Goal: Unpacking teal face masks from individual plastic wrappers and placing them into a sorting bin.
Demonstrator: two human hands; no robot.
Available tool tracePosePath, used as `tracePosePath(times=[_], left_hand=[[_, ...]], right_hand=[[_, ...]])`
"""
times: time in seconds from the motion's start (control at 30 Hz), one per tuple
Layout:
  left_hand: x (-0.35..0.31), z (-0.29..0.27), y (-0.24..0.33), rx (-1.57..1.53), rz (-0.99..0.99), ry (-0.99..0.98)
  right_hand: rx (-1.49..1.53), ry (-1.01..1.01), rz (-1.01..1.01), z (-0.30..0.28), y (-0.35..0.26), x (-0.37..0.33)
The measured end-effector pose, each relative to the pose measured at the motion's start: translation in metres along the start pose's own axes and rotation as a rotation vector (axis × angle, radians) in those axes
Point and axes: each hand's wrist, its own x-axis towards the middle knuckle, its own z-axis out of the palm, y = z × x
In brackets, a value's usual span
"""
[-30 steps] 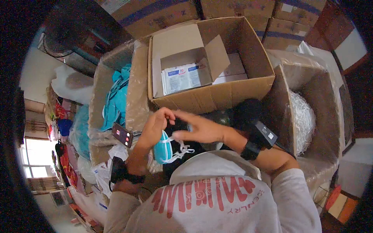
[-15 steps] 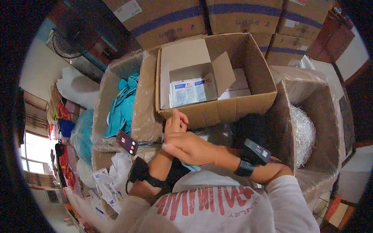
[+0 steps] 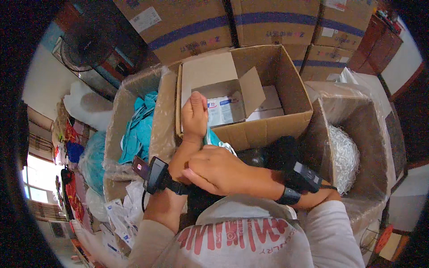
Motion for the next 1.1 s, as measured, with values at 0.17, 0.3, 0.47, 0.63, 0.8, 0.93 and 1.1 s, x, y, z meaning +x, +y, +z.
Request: tracePosePath(times=[0.17,0.3,0.47,0.63,0.8,0.93,1.1], left_hand=[[0.025,-0.026,-0.043,-0.016,-0.096,0.283],[0.019,-0.034,0.004,-0.237,-0.361,0.261],[0.009,-0.014,0.017,-0.400,-0.444,0.209],[0.003,-0.019,-0.003,-0.348,-0.514,0.370],[-0.006,-0.025,-0.015,-0.293,-0.599,0.337],[-0.008,-0.043,-0.021,-0.233,-0.571,0.345],[-0.013,-0.037,-0.021,-0.057,-0.476,0.244]], right_hand=[[0.018,-0.314,-0.137,0.011,-0.017,-0.034],[0.220,0.485,0.386,-0.041,0.035,-0.018],[0.625,0.455,0.698,-0.007,0.071,-0.030],[0.825,0.385,0.747,0.026,0.056,-0.040],[0.806,0.184,0.807,0.035,0.049,-0.042],[0.585,0.253,0.708,0.024,0.053,-0.052],[0.142,0.428,0.206,0.002,0.051,-0.024]])
